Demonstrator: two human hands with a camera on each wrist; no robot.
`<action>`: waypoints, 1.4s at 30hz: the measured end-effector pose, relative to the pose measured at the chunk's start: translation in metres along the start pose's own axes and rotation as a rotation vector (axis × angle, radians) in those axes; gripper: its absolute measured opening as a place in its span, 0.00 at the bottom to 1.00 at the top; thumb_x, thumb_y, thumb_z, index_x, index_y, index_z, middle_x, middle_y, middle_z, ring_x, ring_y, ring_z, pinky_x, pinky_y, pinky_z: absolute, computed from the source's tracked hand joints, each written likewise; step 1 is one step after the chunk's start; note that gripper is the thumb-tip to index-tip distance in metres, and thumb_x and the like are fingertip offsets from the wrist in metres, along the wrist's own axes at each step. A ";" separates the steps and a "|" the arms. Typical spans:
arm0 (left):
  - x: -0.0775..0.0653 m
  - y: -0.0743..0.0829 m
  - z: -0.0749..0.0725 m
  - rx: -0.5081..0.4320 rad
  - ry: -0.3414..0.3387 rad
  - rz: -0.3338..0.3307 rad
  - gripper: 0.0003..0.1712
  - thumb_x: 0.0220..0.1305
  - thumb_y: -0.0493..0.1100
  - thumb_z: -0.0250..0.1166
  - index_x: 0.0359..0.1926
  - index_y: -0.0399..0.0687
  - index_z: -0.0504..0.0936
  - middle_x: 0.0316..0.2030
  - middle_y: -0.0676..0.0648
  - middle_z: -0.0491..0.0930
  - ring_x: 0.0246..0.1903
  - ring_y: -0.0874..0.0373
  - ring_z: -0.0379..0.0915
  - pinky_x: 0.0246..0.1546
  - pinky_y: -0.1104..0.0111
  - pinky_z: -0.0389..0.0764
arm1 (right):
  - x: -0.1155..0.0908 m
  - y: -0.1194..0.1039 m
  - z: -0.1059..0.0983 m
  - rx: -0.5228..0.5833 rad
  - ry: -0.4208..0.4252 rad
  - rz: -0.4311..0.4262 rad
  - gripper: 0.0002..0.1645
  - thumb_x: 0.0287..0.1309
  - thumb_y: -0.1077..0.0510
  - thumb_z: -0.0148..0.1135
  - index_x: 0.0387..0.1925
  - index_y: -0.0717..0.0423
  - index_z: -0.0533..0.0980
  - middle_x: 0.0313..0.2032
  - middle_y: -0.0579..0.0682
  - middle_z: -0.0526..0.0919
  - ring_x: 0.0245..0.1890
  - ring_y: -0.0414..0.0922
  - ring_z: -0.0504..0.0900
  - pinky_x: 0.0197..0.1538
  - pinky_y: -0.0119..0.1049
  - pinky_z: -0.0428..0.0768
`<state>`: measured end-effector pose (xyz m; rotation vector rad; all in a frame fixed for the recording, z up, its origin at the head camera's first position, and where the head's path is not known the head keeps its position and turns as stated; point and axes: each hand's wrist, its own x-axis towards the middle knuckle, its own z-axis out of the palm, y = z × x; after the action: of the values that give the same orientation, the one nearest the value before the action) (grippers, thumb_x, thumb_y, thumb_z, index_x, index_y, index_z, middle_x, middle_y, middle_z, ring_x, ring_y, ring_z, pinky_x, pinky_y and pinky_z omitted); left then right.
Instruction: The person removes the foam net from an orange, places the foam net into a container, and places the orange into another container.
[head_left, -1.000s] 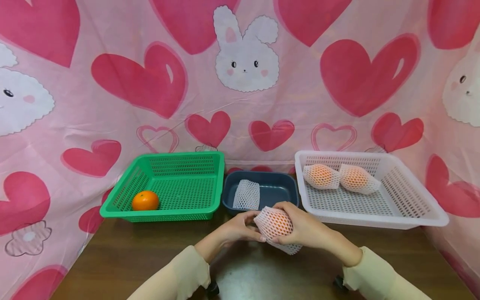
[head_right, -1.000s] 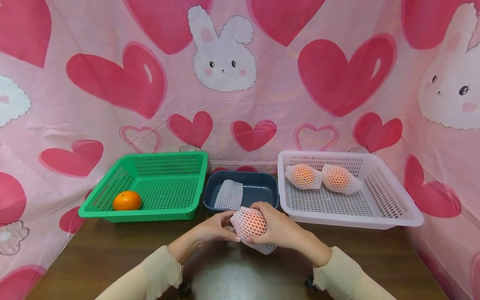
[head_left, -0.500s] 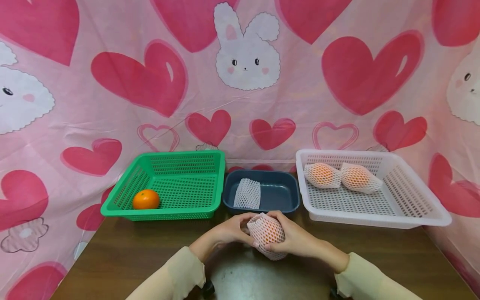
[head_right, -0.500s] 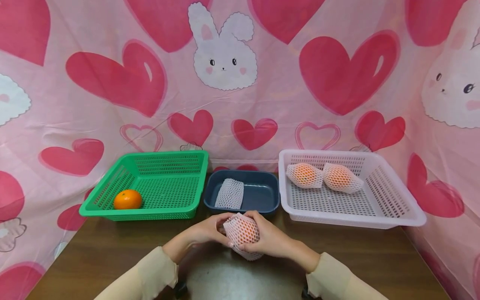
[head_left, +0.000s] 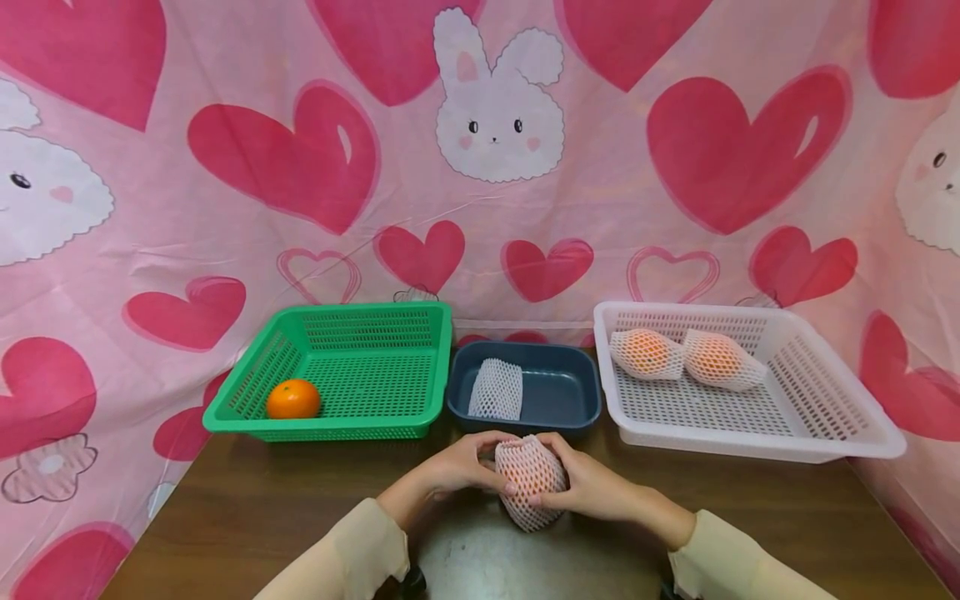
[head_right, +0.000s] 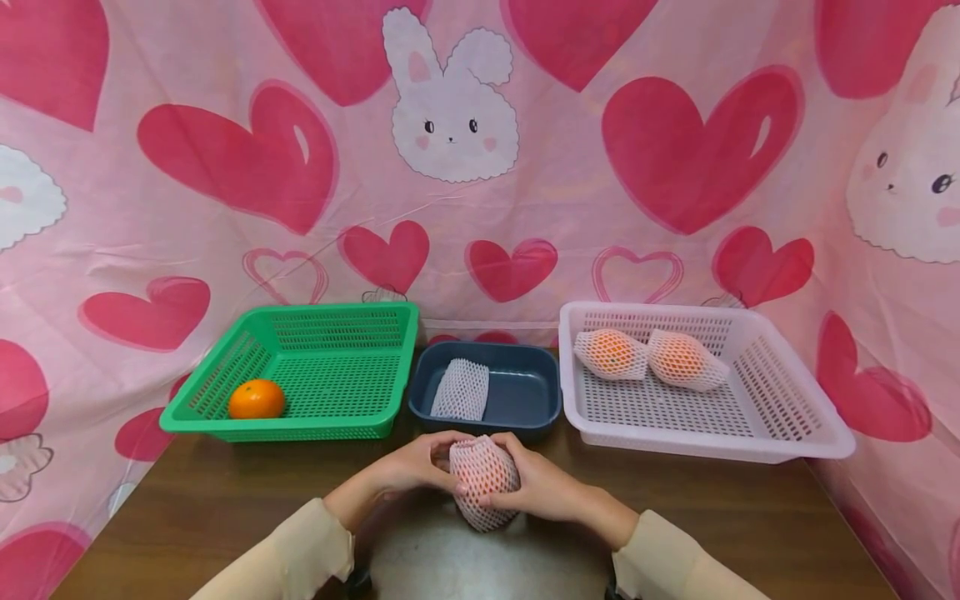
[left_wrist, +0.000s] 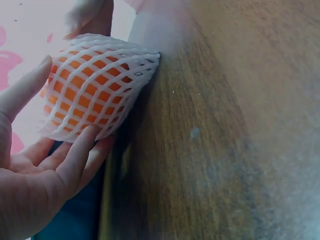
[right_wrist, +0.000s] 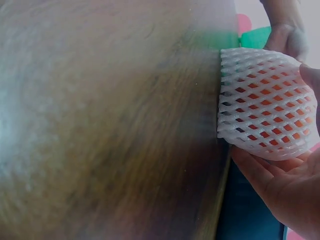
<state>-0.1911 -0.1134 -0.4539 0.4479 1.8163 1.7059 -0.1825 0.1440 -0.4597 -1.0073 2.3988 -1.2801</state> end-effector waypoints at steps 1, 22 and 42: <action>0.000 0.000 0.000 -0.004 0.002 0.003 0.35 0.59 0.30 0.73 0.67 0.33 0.72 0.56 0.39 0.79 0.44 0.50 0.83 0.46 0.60 0.85 | 0.000 0.000 0.000 -0.004 -0.002 0.003 0.44 0.59 0.47 0.75 0.67 0.60 0.62 0.54 0.57 0.79 0.50 0.47 0.81 0.50 0.39 0.81; 0.000 0.001 0.006 -0.026 0.155 0.020 0.25 0.62 0.33 0.73 0.60 0.33 0.80 0.49 0.42 0.85 0.43 0.54 0.82 0.47 0.58 0.85 | 0.002 0.005 -0.009 -0.060 0.008 -0.047 0.28 0.65 0.47 0.70 0.58 0.61 0.78 0.48 0.48 0.86 0.47 0.37 0.82 0.51 0.37 0.81; 0.001 0.002 0.013 0.102 0.252 0.120 0.15 0.58 0.34 0.76 0.46 0.33 0.88 0.37 0.45 0.88 0.35 0.59 0.80 0.39 0.67 0.83 | 0.000 0.003 -0.013 -0.017 0.095 -0.070 0.09 0.58 0.55 0.76 0.35 0.57 0.86 0.30 0.38 0.85 0.29 0.31 0.74 0.32 0.29 0.76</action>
<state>-0.1837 -0.1025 -0.4521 0.4064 2.1011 1.8242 -0.1904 0.1528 -0.4543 -1.0669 2.4686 -1.3626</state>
